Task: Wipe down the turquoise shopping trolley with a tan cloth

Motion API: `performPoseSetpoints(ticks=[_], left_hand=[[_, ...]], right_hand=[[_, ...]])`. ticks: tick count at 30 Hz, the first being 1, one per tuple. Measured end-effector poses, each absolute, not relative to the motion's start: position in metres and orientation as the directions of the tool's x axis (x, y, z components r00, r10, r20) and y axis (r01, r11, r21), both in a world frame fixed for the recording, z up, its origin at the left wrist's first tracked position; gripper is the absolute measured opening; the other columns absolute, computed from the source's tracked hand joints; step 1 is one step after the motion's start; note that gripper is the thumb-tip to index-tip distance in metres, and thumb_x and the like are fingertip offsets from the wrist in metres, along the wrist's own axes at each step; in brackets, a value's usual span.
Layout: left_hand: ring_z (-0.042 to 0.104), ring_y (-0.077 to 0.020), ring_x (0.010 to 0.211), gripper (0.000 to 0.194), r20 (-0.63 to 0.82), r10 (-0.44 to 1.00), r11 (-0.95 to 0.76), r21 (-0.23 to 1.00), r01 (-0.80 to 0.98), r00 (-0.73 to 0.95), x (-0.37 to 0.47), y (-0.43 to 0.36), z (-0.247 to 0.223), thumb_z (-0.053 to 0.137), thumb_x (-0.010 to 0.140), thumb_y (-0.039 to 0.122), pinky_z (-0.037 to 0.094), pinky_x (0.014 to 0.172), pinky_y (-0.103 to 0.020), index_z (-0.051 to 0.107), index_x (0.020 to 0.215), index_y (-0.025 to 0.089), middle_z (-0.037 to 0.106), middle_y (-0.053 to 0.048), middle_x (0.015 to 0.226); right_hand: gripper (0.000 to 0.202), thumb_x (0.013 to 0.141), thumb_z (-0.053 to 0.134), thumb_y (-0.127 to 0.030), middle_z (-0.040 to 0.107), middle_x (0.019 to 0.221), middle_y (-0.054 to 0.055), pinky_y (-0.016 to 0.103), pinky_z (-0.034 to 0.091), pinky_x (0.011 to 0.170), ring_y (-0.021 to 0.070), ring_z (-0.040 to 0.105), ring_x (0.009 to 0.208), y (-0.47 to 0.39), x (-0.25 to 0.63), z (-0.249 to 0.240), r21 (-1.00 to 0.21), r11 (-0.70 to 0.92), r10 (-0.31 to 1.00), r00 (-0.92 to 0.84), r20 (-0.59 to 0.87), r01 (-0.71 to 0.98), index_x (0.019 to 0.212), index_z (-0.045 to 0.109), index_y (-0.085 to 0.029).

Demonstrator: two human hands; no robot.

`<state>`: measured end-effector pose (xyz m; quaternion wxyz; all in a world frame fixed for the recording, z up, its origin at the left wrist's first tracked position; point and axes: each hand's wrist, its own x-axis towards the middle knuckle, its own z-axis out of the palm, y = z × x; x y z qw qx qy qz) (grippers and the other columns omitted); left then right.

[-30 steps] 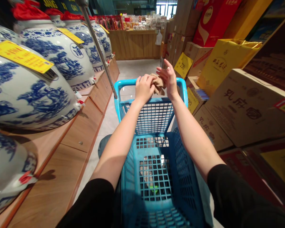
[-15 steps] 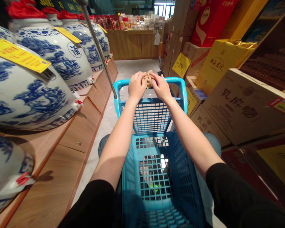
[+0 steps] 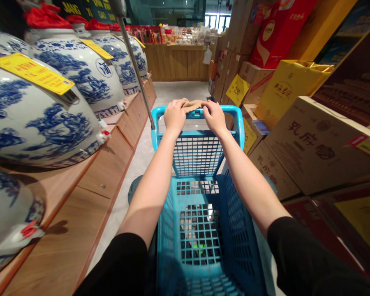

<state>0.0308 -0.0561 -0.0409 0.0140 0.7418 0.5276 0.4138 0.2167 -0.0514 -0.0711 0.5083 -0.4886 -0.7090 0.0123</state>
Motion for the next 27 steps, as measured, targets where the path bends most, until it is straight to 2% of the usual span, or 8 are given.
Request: performPoseSetpoints(ticks=[3, 6, 10, 12, 14, 17, 20, 27], left_hand=[[0.064, -0.0281, 0.134, 0.042, 0.622, 0.741, -0.564, 0.374, 0.737, 0.251, 0.049, -0.066, -0.038, 0.045, 0.099, 0.016, 0.044, 0.123, -0.043, 0.077, 0.126, 0.022, 0.075, -0.008, 0.14], [0.064, -0.0294, 0.134, 0.037, 0.611, 0.737, -0.574, 0.341, 0.744, 0.289, 0.054, -0.07, -0.037, 0.047, 0.106, 0.027, 0.041, 0.124, -0.044, 0.077, 0.127, 0.021, 0.075, -0.011, 0.138], [0.055, -0.0326, 0.145, 0.039, 0.595, 0.801, -0.391, 0.441, 0.808, 0.063, 0.034, -0.062, -0.04, 0.044, 0.108, 0.027, 0.037, 0.127, -0.051, 0.078, 0.125, 0.023, 0.071, -0.012, 0.146], [0.046, -0.0363, 0.153, 0.036, 0.615, 0.784, -0.295, 0.491, 0.82, -0.086, 0.026, -0.06, -0.042, 0.046, 0.107, 0.028, 0.032, 0.13, -0.057, 0.08, 0.119, 0.026, 0.066, -0.011, 0.153], [0.044, -0.0385, 0.154, 0.034, 0.645, 0.754, -0.281, 0.488, 0.827, -0.124, 0.029, -0.062, -0.042, 0.047, 0.106, 0.028, 0.033, 0.128, -0.059, 0.08, 0.115, 0.024, 0.063, -0.013, 0.155], [0.053, -0.0371, 0.143, 0.036, 0.627, 0.777, -0.379, 0.391, 0.839, 0.058, 0.047, -0.07, -0.041, 0.046, 0.108, 0.029, 0.04, 0.124, -0.053, 0.077, 0.121, 0.019, 0.067, -0.019, 0.143], [0.058, -0.0339, 0.138, 0.036, 0.598, 0.771, -0.48, 0.322, 0.816, 0.218, 0.057, -0.073, -0.041, 0.048, 0.108, 0.033, 0.04, 0.124, -0.048, 0.075, 0.13, 0.02, 0.07, -0.017, 0.139], [0.058, -0.0351, 0.141, 0.039, 0.638, 0.769, -0.327, 0.457, 0.827, -0.048, 0.032, -0.059, -0.048, 0.043, 0.11, 0.037, 0.033, 0.128, -0.061, 0.081, 0.114, 0.026, 0.077, -0.013, 0.134]], right_hand=[[0.04, 0.106, 0.042, -0.043, 0.077, 0.139, 0.011, 0.066, 0.034, 0.13, 0.0317, 0.067, 0.136, -0.052, 0.217, -0.07, -0.515, 0.555, 0.697, -0.028, 0.716, 0.653, 0.127, 0.071, -0.025], [0.045, 0.107, 0.04, -0.045, 0.076, 0.14, 0.012, 0.064, 0.039, 0.127, 0.0317, 0.069, 0.133, -0.05, 0.221, -0.07, -0.526, 0.565, 0.691, -0.017, 0.722, 0.635, 0.136, 0.067, -0.025], [0.049, 0.109, 0.037, -0.052, 0.079, 0.133, 0.011, 0.06, 0.045, 0.123, 0.0316, 0.072, 0.127, -0.049, 0.221, -0.073, -0.507, 0.561, 0.674, -0.006, 0.739, 0.654, 0.132, 0.07, -0.025], [0.05, 0.109, 0.037, -0.054, 0.08, 0.13, 0.012, 0.056, 0.049, 0.12, 0.0313, 0.072, 0.125, -0.049, 0.218, -0.073, -0.49, 0.56, 0.663, -0.007, 0.748, 0.668, 0.128, 0.073, -0.025], [0.051, 0.109, 0.038, -0.054, 0.08, 0.131, 0.014, 0.055, 0.051, 0.117, 0.0319, 0.072, 0.125, -0.05, 0.216, -0.073, -0.476, 0.563, 0.656, -0.015, 0.754, 0.675, 0.126, 0.075, -0.023], [0.052, 0.109, 0.037, -0.052, 0.079, 0.133, 0.016, 0.054, 0.053, 0.115, 0.0327, 0.072, 0.126, -0.052, 0.214, -0.072, -0.464, 0.574, 0.651, -0.031, 0.759, 0.675, 0.126, 0.074, -0.021], [0.053, 0.109, 0.035, -0.052, 0.079, 0.133, 0.015, 0.053, 0.054, 0.113, 0.0321, 0.073, 0.124, -0.052, 0.215, -0.071, -0.459, 0.57, 0.646, -0.028, 0.762, 0.681, 0.128, 0.073, -0.021], [0.058, 0.111, 0.031, -0.058, 0.081, 0.128, 0.015, 0.053, 0.054, 0.114, 0.0311, 0.074, 0.12, -0.052, 0.214, -0.073, -0.458, 0.55, 0.633, 0.009, 0.774, 0.698, 0.134, 0.07, -0.022]])
